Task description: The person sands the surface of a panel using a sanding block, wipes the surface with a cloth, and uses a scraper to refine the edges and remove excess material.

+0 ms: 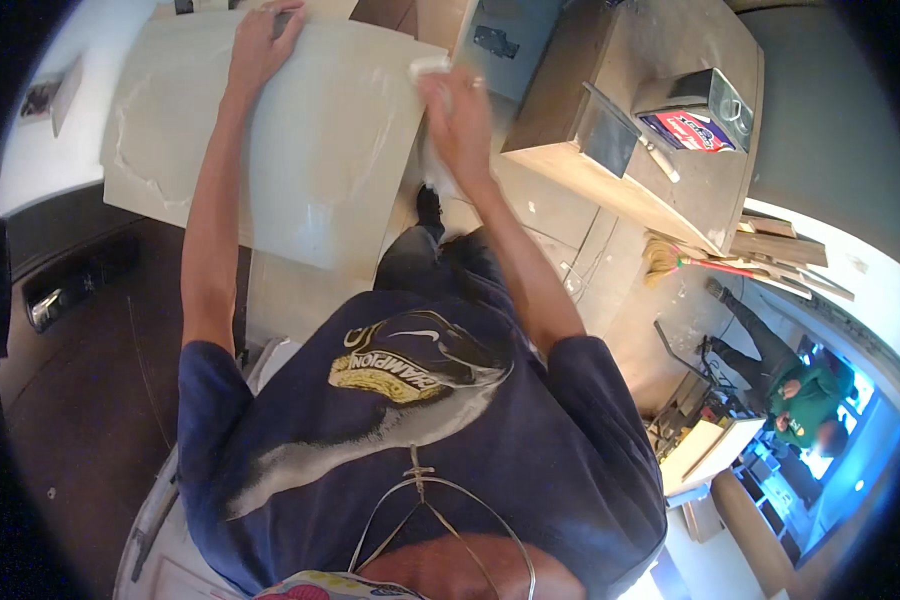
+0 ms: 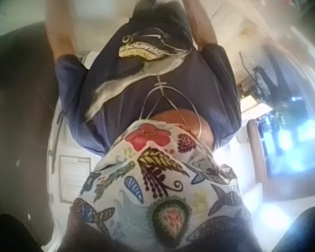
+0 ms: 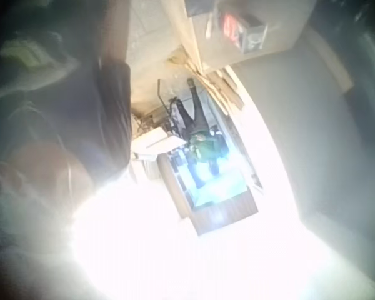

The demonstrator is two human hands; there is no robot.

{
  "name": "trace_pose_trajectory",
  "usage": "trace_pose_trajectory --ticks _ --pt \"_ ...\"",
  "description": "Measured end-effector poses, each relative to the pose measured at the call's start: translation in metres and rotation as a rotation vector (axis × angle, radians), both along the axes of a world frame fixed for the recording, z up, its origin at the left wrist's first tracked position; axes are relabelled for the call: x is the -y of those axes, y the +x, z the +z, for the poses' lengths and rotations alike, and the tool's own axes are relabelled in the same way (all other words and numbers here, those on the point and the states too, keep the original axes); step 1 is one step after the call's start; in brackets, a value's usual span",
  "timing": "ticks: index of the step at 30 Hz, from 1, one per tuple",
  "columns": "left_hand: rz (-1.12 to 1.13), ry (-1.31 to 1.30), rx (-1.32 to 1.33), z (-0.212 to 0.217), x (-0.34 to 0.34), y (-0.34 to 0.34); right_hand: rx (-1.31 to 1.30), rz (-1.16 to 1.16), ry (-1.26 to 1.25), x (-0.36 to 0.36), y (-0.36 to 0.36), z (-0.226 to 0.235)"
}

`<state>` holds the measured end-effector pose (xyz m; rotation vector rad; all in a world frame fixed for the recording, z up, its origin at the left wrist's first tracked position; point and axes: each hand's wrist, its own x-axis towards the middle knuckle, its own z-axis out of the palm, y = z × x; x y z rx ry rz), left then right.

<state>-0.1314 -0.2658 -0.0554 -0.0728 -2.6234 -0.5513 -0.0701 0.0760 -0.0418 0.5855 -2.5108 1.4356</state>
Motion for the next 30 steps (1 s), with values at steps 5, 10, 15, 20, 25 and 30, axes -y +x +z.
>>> trace_pose_trajectory --ticks 5,10,15,20,25,30 --pt "0.015 0.01 0.054 0.012 -0.003 -0.001 -0.092 0.013 -0.06 0.002 -0.029 -0.007" --pt "0.004 -0.03 0.062 0.008 -0.005 -0.013 0.121 -0.001 -0.103 0.002 0.157 -0.008" --pt "-0.02 0.005 0.104 0.003 -0.007 -0.008 0.313 -0.106 -0.346 -0.002 0.247 0.01" --pt "0.035 -0.043 0.166 -0.005 0.01 -0.016 0.278 -0.154 -0.474 0.004 0.224 0.002" --pt "0.04 -0.089 0.191 -0.002 -0.006 -0.013 0.091 -0.262 -0.329 0.022 0.152 -0.026" --pt "0.067 -0.139 0.181 0.002 -0.004 -0.016 0.122 -0.265 -0.501 0.021 0.015 -0.021"
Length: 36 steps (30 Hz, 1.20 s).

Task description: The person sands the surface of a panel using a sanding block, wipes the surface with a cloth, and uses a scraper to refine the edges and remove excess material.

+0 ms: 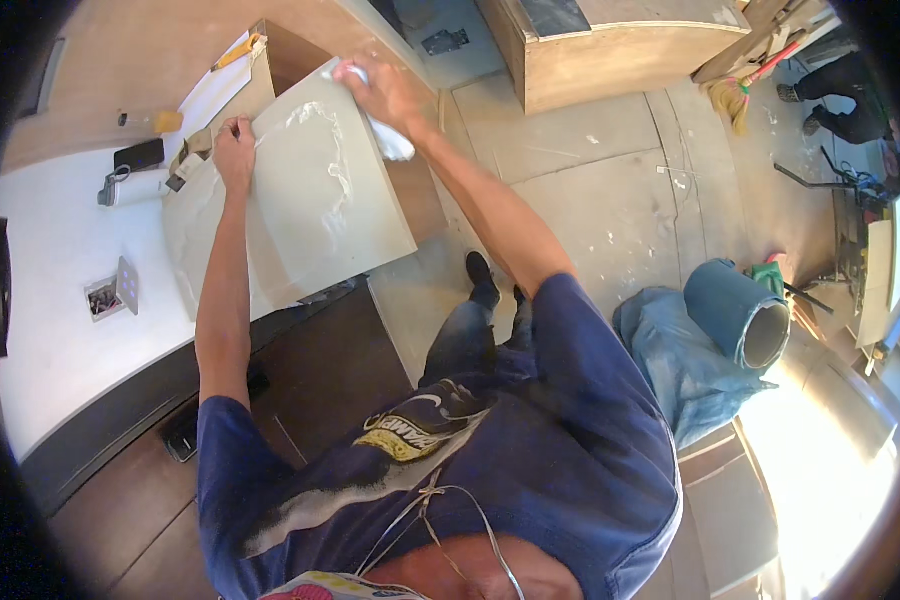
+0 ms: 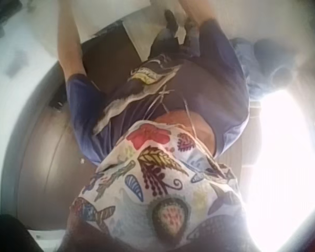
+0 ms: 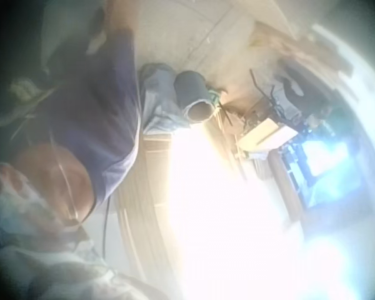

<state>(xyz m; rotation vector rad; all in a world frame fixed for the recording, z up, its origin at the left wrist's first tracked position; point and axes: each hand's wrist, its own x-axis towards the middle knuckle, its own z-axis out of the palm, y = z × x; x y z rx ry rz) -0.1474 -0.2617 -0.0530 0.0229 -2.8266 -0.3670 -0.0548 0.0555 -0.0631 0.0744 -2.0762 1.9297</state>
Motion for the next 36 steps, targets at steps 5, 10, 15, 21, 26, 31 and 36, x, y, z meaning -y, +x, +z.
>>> trace_pose_trajectory --ticks 5,10,15,21,26,31,36 --pt "-0.052 0.006 0.004 -0.001 -0.015 0.008 -0.049 -0.126 -0.047 0.003 -0.021 -0.019" --pt "-0.013 -0.037 -0.029 0.009 -0.003 0.016 -0.105 -0.169 -0.09 0.03 0.019 -0.034" --pt "-0.042 -0.052 0.036 0.01 -0.023 0.001 -0.162 -0.111 0.147 -0.004 -0.033 -0.01" --pt "-0.007 -0.044 0.032 0.007 0.001 0.013 -0.099 0.067 0.264 0.002 0.119 -0.011" --pt "-0.052 -0.016 0.071 0.013 -0.016 0.01 0.113 0.071 0.262 -0.001 0.24 0.02" --pt "-0.022 -0.024 0.034 0.005 0.01 0.007 -0.211 0.05 0.466 0.008 0.078 0.004" --pt "-0.133 0.001 0.057 0.007 -0.052 -0.008 0.141 0.248 0.602 -0.072 0.002 0.003"
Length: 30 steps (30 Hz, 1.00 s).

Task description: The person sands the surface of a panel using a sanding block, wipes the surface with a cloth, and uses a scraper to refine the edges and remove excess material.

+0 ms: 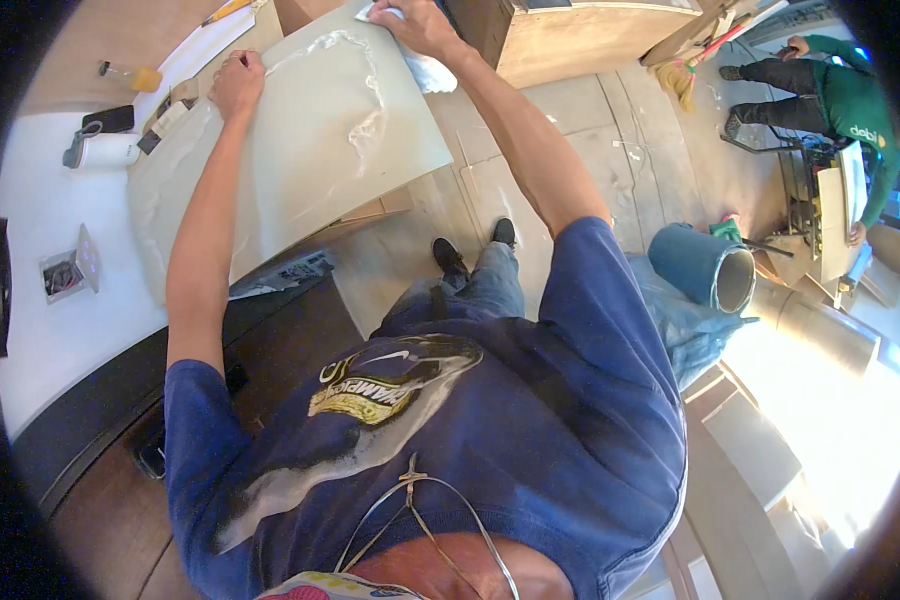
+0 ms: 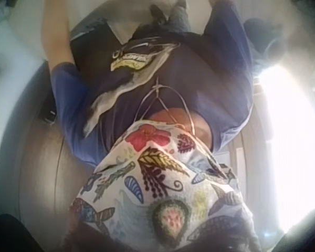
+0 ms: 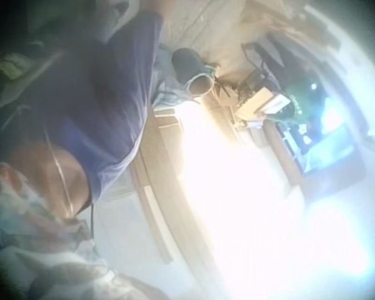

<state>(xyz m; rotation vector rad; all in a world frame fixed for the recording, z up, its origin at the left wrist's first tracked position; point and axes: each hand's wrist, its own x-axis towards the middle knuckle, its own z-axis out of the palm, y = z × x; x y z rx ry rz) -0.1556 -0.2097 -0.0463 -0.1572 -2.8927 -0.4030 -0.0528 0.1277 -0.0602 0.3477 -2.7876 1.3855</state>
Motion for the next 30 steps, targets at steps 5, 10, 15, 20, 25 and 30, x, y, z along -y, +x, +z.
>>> trace_pose_trajectory --ticks 5,10,15,20,25,30 --pt "0.11 -0.011 0.024 -0.004 0.064 0.013 -0.165 -0.241 -0.216 0.091 0.158 0.0" --pt "0.071 0.035 -0.024 0.002 0.042 0.018 0.036 -0.377 -0.174 0.051 0.315 0.034" --pt "0.064 0.014 -0.021 -0.002 0.051 0.013 -0.008 -0.632 -0.122 0.051 0.293 0.053" --pt "0.059 0.013 -0.03 0.0 0.044 0.013 -0.111 -0.457 -0.062 0.098 0.218 0.057" --pt "0.066 0.021 -0.039 0.005 0.051 0.016 -0.322 -0.235 0.032 0.104 0.133 0.043" --pt "0.068 0.031 -0.133 0.001 0.042 0.017 -0.435 -0.279 0.059 0.094 -0.01 0.028"
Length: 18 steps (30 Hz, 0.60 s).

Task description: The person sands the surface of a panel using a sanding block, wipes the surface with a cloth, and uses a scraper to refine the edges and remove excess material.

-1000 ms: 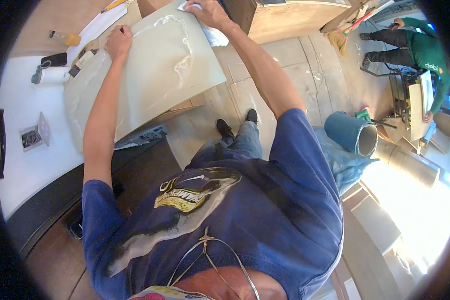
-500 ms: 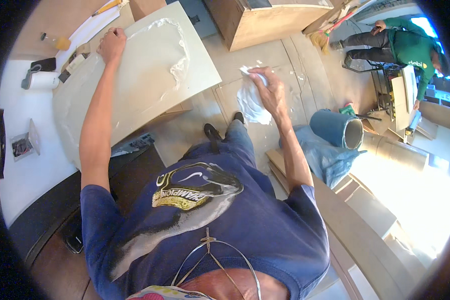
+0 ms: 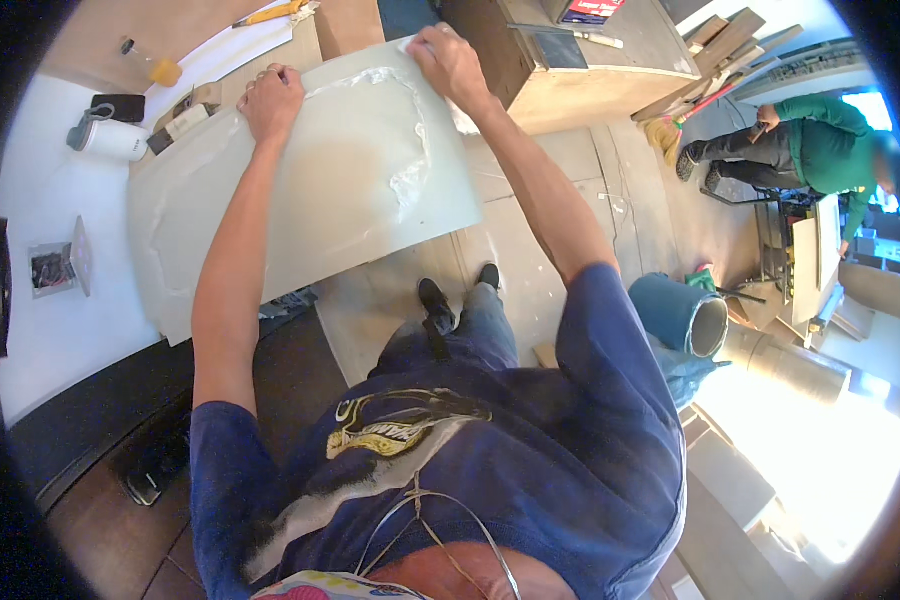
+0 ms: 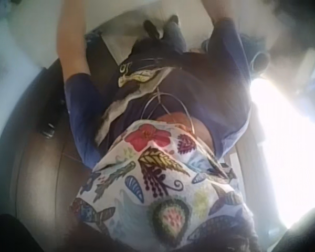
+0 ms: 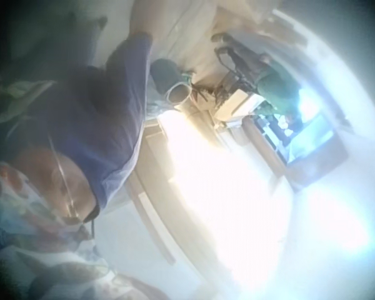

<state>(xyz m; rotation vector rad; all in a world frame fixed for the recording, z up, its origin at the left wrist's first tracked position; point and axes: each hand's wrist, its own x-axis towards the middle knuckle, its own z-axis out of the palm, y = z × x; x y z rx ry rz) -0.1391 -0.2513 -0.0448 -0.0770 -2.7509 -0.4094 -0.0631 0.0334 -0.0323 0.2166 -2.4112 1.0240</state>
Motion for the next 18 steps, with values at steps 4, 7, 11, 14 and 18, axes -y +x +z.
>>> trace_pose_trajectory --ticks 4,7,11,14,18 --pt "-0.032 0.047 0.043 0.001 -0.01 0.0 -0.004 -0.08 -0.011 -0.009 -0.03 -0.006" --pt "-0.008 0.041 0.051 0.0 0.002 0.003 0.032 -0.06 -0.092 0.002 0.018 -0.014" --pt "0.038 0.009 0.032 0.002 0.011 0.003 0.093 0.004 -0.15 0.006 0.097 -0.013" --pt "0.059 -0.029 0.029 0.0 0.017 0.0 0.109 0.017 -0.181 0.012 0.082 -0.004" --pt "-0.012 -0.007 0.054 0.001 -0.011 -0.002 0.004 -0.101 -0.131 -0.008 -0.004 -0.007"
